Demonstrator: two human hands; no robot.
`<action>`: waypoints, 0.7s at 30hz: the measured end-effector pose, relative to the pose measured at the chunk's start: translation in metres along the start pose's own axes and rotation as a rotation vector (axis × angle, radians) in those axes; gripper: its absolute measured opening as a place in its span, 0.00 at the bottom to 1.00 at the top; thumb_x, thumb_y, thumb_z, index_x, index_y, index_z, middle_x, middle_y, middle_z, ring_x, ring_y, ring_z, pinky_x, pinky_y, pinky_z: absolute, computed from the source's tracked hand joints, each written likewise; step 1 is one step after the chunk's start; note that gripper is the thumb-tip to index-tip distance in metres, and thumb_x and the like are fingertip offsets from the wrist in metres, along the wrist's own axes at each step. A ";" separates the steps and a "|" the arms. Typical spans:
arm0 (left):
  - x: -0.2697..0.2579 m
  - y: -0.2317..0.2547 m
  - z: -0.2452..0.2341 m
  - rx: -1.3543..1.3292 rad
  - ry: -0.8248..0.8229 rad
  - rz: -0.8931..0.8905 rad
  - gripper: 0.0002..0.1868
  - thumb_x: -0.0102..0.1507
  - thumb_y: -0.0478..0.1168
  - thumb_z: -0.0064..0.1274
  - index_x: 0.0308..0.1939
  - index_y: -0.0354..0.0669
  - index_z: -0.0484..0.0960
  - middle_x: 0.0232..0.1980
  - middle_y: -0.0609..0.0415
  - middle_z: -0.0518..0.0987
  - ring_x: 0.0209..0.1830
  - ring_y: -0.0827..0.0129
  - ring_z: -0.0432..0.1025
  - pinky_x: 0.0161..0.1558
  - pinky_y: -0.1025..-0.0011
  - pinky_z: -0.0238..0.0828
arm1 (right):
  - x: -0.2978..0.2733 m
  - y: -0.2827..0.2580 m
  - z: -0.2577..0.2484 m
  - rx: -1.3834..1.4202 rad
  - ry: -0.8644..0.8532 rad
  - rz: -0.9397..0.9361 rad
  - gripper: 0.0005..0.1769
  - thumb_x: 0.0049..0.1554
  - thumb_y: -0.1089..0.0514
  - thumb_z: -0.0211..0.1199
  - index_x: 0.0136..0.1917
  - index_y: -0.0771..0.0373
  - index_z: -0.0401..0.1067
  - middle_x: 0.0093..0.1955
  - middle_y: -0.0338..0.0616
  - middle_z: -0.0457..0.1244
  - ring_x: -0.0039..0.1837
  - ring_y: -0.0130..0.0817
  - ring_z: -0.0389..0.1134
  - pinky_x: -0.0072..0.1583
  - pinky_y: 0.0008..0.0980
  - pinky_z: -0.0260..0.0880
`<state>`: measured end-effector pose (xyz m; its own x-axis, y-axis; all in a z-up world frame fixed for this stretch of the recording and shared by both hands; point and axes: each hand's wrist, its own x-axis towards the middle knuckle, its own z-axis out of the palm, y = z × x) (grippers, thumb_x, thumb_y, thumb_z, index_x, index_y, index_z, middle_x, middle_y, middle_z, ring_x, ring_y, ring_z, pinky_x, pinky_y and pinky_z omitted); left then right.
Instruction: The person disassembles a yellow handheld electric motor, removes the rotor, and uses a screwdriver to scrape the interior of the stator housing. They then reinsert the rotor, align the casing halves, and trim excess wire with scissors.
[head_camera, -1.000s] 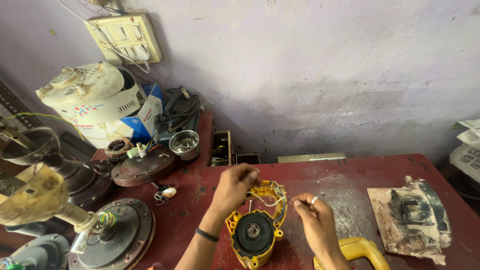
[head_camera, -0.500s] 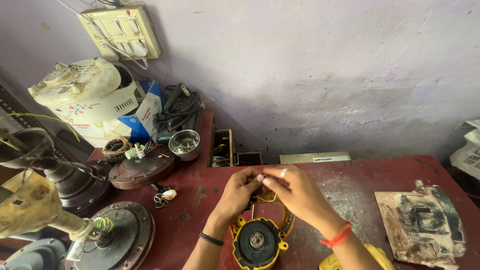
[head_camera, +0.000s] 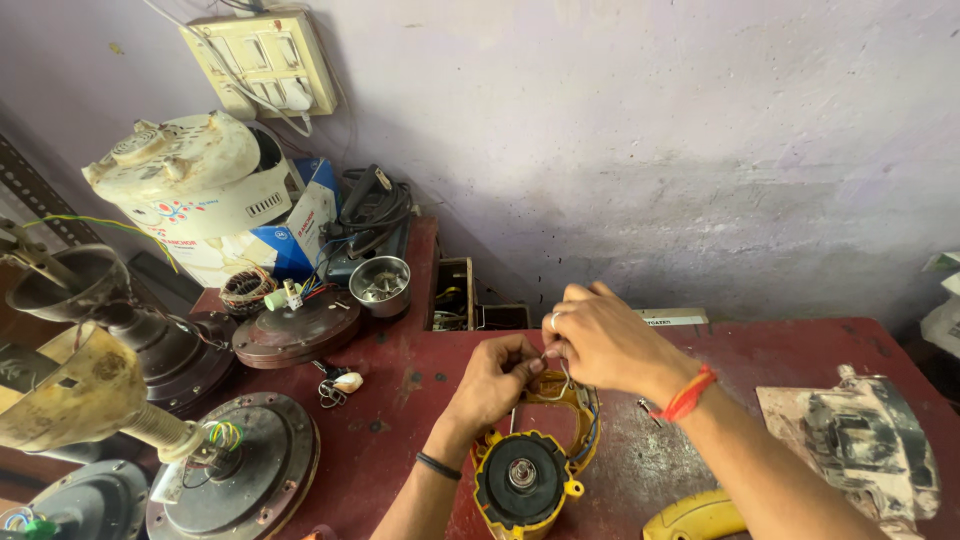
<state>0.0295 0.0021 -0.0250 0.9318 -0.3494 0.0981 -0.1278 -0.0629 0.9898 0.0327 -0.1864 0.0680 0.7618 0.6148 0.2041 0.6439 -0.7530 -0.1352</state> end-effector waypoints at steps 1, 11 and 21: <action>0.002 -0.003 0.000 -0.016 0.005 0.000 0.05 0.67 0.31 0.52 0.36 0.34 0.79 0.30 0.58 0.79 0.29 0.79 0.69 0.32 0.75 0.69 | 0.001 0.002 0.000 0.017 0.034 0.001 0.02 0.49 0.61 0.65 0.37 0.58 0.78 0.40 0.40 0.68 0.54 0.39 0.64 0.59 0.44 0.60; -0.001 -0.010 -0.002 -0.125 0.122 -0.013 0.05 0.67 0.32 0.50 0.35 0.36 0.76 0.28 0.57 0.77 0.27 0.78 0.70 0.30 0.74 0.69 | -0.020 0.041 0.034 0.367 0.592 0.524 0.08 0.59 0.55 0.63 0.45 0.60 0.79 0.42 0.39 0.70 0.45 0.34 0.68 0.51 0.36 0.68; 0.000 0.002 0.009 -0.010 0.016 0.017 0.05 0.65 0.32 0.55 0.39 0.30 0.80 0.36 0.49 0.85 0.35 0.72 0.80 0.39 0.71 0.80 | -0.032 -0.009 0.101 1.337 0.525 0.536 0.08 0.55 0.62 0.69 0.47 0.68 0.81 0.40 0.42 0.71 0.43 0.25 0.70 0.46 0.28 0.73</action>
<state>0.0262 -0.0069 -0.0235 0.9348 -0.3355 0.1169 -0.1407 -0.0475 0.9889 0.0095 -0.1763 -0.0351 0.9928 -0.0180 0.1188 0.1198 0.0798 -0.9896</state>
